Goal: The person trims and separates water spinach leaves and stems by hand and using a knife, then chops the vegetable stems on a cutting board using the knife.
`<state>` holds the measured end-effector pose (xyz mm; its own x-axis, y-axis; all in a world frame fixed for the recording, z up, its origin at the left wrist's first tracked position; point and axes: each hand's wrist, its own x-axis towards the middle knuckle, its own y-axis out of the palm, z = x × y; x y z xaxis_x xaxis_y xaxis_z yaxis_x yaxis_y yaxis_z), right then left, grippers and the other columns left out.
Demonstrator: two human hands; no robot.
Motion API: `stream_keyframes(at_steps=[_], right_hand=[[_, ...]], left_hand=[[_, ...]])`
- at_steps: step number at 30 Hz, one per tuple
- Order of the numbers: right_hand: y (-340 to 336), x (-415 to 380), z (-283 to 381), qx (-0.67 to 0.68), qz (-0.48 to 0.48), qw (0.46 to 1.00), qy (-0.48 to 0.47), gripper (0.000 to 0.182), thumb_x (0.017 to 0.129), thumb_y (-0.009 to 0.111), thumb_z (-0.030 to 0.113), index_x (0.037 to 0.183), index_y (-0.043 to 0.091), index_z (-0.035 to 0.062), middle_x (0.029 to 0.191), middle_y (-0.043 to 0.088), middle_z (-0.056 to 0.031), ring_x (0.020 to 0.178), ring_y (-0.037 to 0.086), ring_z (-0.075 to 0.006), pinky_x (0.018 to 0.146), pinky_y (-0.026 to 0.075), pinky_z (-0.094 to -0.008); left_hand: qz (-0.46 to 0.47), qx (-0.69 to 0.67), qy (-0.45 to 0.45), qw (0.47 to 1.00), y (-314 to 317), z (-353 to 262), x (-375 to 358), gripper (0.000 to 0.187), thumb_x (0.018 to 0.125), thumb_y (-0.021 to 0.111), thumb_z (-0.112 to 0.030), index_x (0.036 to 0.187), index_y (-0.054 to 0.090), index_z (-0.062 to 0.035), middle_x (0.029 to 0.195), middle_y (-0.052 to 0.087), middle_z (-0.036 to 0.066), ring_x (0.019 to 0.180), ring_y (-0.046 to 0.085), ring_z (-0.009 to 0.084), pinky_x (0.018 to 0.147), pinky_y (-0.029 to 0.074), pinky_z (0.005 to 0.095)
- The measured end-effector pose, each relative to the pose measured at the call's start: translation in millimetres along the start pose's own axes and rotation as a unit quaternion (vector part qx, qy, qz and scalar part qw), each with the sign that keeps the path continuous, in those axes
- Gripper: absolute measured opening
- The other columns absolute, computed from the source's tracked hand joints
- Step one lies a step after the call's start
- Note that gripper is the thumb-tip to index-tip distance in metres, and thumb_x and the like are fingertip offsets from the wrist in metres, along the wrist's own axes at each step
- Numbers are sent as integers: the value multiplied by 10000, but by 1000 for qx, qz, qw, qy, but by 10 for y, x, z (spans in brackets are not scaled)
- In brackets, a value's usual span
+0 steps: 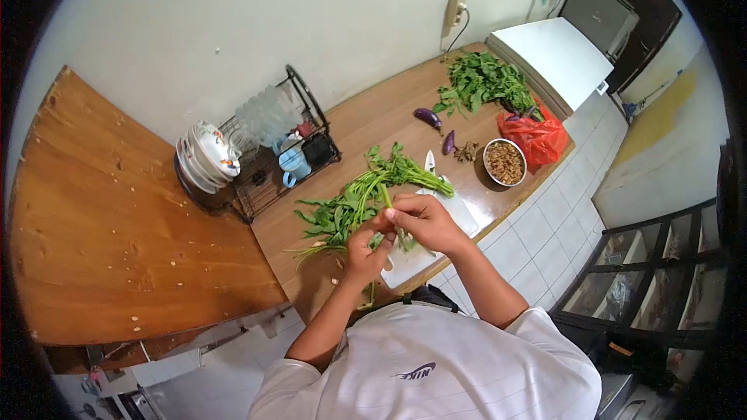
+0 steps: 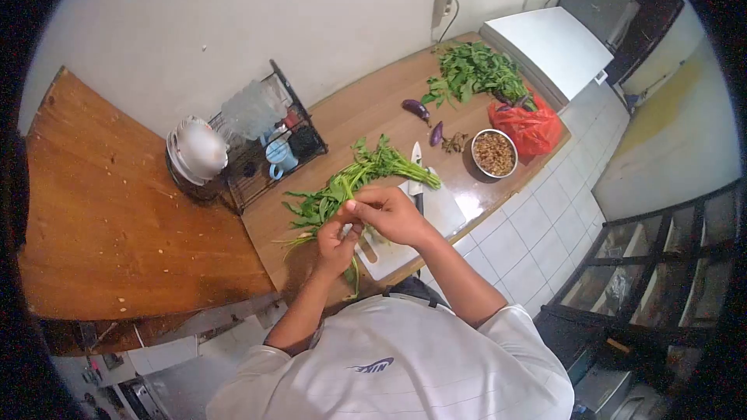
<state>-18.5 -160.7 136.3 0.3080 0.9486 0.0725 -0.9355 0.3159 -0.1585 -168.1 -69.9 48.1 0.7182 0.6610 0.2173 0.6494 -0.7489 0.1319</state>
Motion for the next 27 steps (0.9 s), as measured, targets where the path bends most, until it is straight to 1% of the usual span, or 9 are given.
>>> stream_keyframes(at_steps=[2, 7, 10, 12, 15, 22, 24, 26, 27], right_hand=[[-129, -79, 163, 109, -22, 994, 19, 310, 1019, 584, 263, 912, 702, -4, 750, 586, -1, 796, 533, -80, 699, 431, -262], [-417, -279, 201, 106, -49, 993, -4, 326, 1063, 493, 268, 853, 588, 38, 794, 527, 35, 799, 466, -69, 726, 413, -260], [-544, -398, 90, 113, -49, 992, -2, 388, 1074, 443, 352, 846, 577, 67, 781, 509, 37, 762, 451, -76, 703, 400, -267], [-586, -461, -41, 158, -40, 986, -19, 395, 1076, 432, 361, 830, 554, 77, 778, 501, 27, 760, 452, -90, 707, 401, -270], [-630, -540, -194, 237, -21, 971, -35, 405, 1077, 416, 377, 807, 517, 93, 774, 485, 8, 755, 450, -119, 716, 403, -279], [-712, -668, -156, 383, 40, 921, -59, 394, 1075, 421, 397, 811, 499, 115, 774, 467, 24, 753, 438, -112, 724, 384, -266], [-765, -702, -137, 404, -6, 913, -48, 387, 1074, 425, 389, 809, 498, 117, 781, 476, 21, 753, 449, -111, 712, 389, -269], [-780, -701, -149, 378, -64, 921, -71, 373, 1073, 426, 391, 815, 477, 126, 752, 443, 22, 720, 433, -116, 673, 383, -277], [-836, -694, -119, 455, -141, 878, -41, 382, 1060, 442, 410, 798, 449, 132, 734, 409, 22, 700, 408, -120, 641, 363, -279]], left_hand=[[94, 166, 42, 981, 96, -252, 93, 146, 874, 665, 7, 1017, 690, -7, 939, 671, 102, 877, 656, 197, 778, 518, 314], [167, 124, 157, 966, 427, -305, 144, 138, 865, 743, -130, 907, 712, -2, 845, 666, 96, 800, 631, 231, 725, 500, 337], [214, 126, 79, 965, 524, -325, 64, 204, 912, 719, -220, 889, 734, -18, 915, 708, 95, 817, 637, 223, 758, 505, 349], [228, 88, 97, 965, 588, -197, 6, 251, 928, 700, -256, 859, 686, -14, 785, 615, 78, 774, 587, 231, 709, 468, 335], [253, -16, 43, 966, 717, -164, -118, 486, 1028, 491, -469, 773, 536, -57, 784, 506, 53, 752, 479, 192, 680, 401, 327], [291, -176, -44, 939, 1140, -245, -318, 475, 1051, 403, -493, 815, 404, -81, 729, 417, 19, 647, 372, 137, 591, 320, 281], [275, -172, -58, 944, 1244, -230, -324, 458, 1060, 394, -472, 817, 380, -85, 714, 386, 5, 633, 341, 122, 575, 295, 280], [162, -109, -14, 981, 1330, -220, -315, 419, 1071, 402, -416, 819, 371, -82, 691, 338, -2, 625, 325, 120, 567, 279, 289], [175, -44, 44, 983, 1276, -213, -276, 384, 1075, 418, -368, 830, 359, -78, 670, 318, 2, 621, 324, 124, 571, 288, 294]])
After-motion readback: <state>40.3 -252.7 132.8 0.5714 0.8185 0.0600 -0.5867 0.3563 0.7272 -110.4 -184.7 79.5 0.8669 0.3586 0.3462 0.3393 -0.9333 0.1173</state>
